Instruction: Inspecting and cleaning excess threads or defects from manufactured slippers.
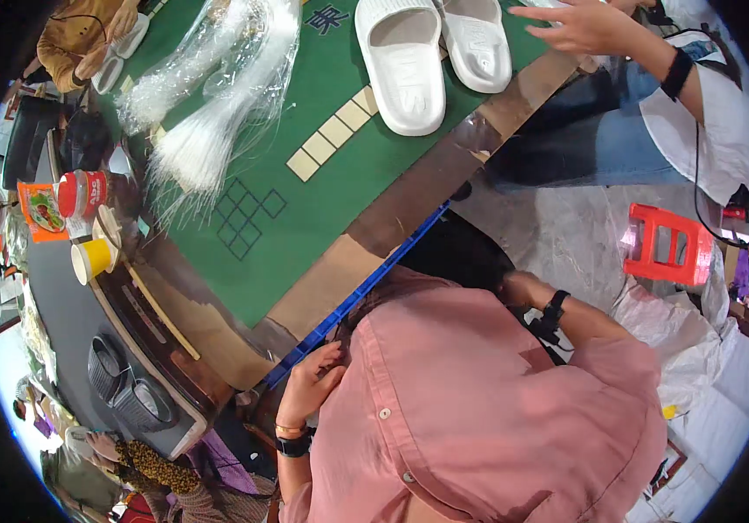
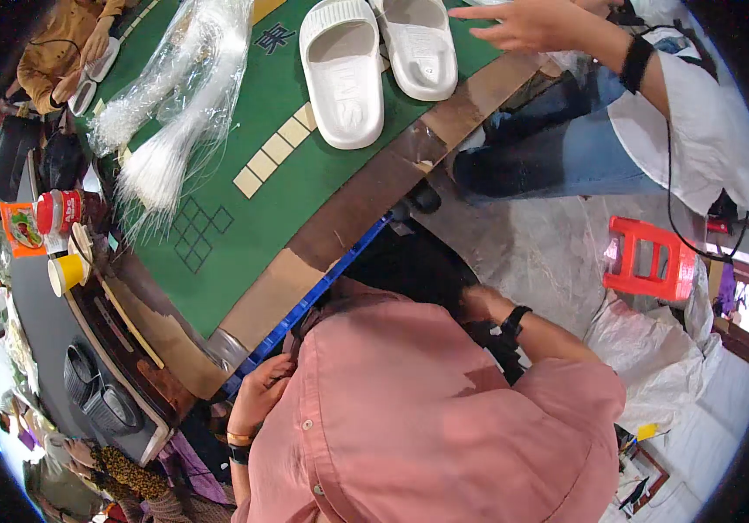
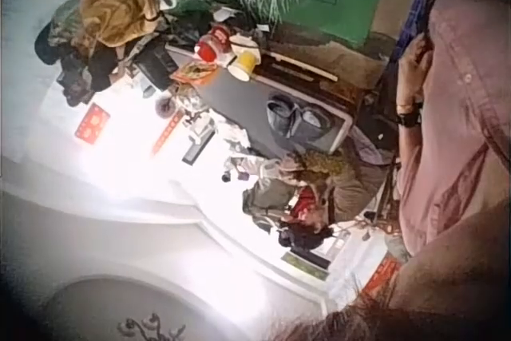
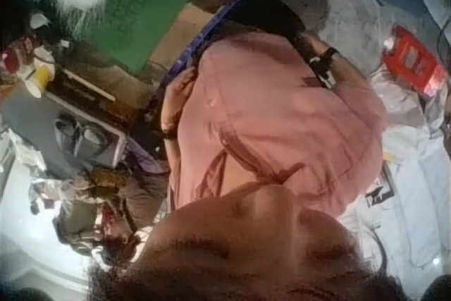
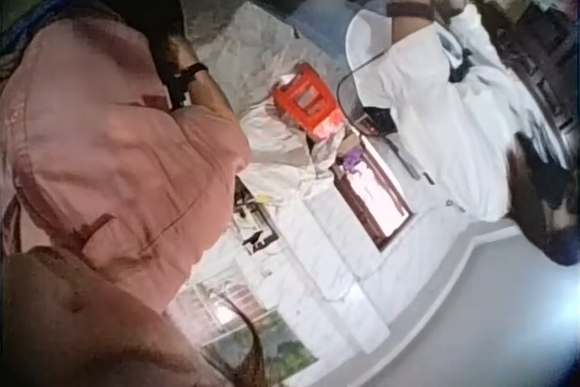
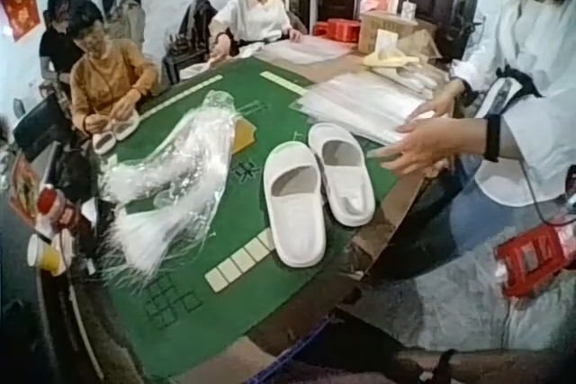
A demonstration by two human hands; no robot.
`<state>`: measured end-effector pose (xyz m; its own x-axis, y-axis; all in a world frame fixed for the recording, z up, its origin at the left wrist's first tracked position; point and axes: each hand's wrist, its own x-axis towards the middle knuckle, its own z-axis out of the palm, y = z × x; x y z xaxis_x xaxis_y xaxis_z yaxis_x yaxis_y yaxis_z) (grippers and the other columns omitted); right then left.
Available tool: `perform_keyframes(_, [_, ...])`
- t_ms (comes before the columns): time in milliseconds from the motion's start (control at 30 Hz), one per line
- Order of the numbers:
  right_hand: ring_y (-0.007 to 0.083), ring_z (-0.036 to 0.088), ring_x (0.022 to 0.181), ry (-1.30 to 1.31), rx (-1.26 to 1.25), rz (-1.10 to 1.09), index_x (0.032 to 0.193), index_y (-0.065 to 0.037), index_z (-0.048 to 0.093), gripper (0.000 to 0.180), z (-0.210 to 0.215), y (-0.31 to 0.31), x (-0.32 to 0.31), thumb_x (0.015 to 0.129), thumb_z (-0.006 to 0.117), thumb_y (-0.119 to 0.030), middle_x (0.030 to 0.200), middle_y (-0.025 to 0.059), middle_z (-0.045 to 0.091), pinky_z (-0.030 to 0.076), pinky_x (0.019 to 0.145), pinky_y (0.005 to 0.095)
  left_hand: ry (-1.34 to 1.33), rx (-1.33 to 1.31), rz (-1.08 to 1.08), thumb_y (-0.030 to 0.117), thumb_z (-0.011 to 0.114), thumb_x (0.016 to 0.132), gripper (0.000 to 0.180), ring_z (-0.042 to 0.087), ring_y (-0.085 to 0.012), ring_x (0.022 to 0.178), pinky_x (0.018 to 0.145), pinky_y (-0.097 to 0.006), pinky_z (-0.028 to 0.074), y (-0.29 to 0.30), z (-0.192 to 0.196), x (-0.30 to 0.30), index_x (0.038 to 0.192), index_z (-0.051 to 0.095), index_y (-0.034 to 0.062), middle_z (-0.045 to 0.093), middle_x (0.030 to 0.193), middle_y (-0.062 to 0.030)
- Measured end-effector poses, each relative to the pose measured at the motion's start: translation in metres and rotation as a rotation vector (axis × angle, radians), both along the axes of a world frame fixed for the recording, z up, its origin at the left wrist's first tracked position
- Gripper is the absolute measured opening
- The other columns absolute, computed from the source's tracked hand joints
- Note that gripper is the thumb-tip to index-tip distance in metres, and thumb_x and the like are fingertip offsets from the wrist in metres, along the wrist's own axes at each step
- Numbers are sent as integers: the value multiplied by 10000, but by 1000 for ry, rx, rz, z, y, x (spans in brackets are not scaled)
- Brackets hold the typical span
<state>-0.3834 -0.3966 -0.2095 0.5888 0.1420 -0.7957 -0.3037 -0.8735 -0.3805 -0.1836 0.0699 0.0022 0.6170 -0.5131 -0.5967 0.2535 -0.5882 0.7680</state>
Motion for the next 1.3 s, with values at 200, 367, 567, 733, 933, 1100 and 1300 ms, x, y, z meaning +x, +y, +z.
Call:
perform_keyframes(200, [256,651,802,200,-218,442,1343,-127,421,534,74,31,86,838,560,-226,850,117,663,498,758,373,-9,18,21,87,699,827,433,663,-200,936,819,-318,518,2,2,3,1236,577,11,688,1062,-117])
perform_keyframes(367, [246,643,694,-805,-1072,1767,1473,-227,253,730,244,-75,405,841,553,-22,734,81,630,490,685,379,-21,-4,-2,126,679,842,422,668,-216,943,821,-316,518,-2,6,5,1232,575,4,686,1068,-132])
perform_keyframes(567, [237,631,702,-857,-941,1307,1450,-202,263,630,202,-159,477,906,562,-95,740,101,608,494,595,358,27,-39,57,159,667,848,425,667,-240,952,828,-329,518,0,7,5,1227,571,-9,680,1057,-163])
perform_keyframes(733, [236,651,798,-861,-1248,1599,1326,-102,358,479,216,-168,460,908,568,-204,873,134,658,514,657,334,12,8,-23,139,631,891,403,642,-212,978,860,-320,504,2,8,7,1255,544,-11,671,1078,-140])
perform_keyframes(933, [248,676,890,219,-429,551,965,-80,671,235,126,-4,73,751,661,-176,901,126,699,528,734,359,16,-12,9,139,648,884,400,645,-205,977,855,-316,504,3,8,6,1245,553,-4,675,1067,-127])
perform_keyframes(1100, [308,697,849,255,-503,348,794,-86,736,180,82,-87,-54,647,672,-167,859,151,709,559,695,405,46,-33,90,150,676,856,413,653,-230,968,845,-326,512,16,-8,-8,1227,573,-2,673,1067,-151])
perform_keyframes(1300, [336,683,854,339,-610,355,812,-65,735,229,141,-119,-6,616,674,-167,871,170,700,557,725,427,32,107,183,134,664,854,348,657,-225,930,820,-318,511,49,-37,-41,1172,605,5,682,1039,-141])
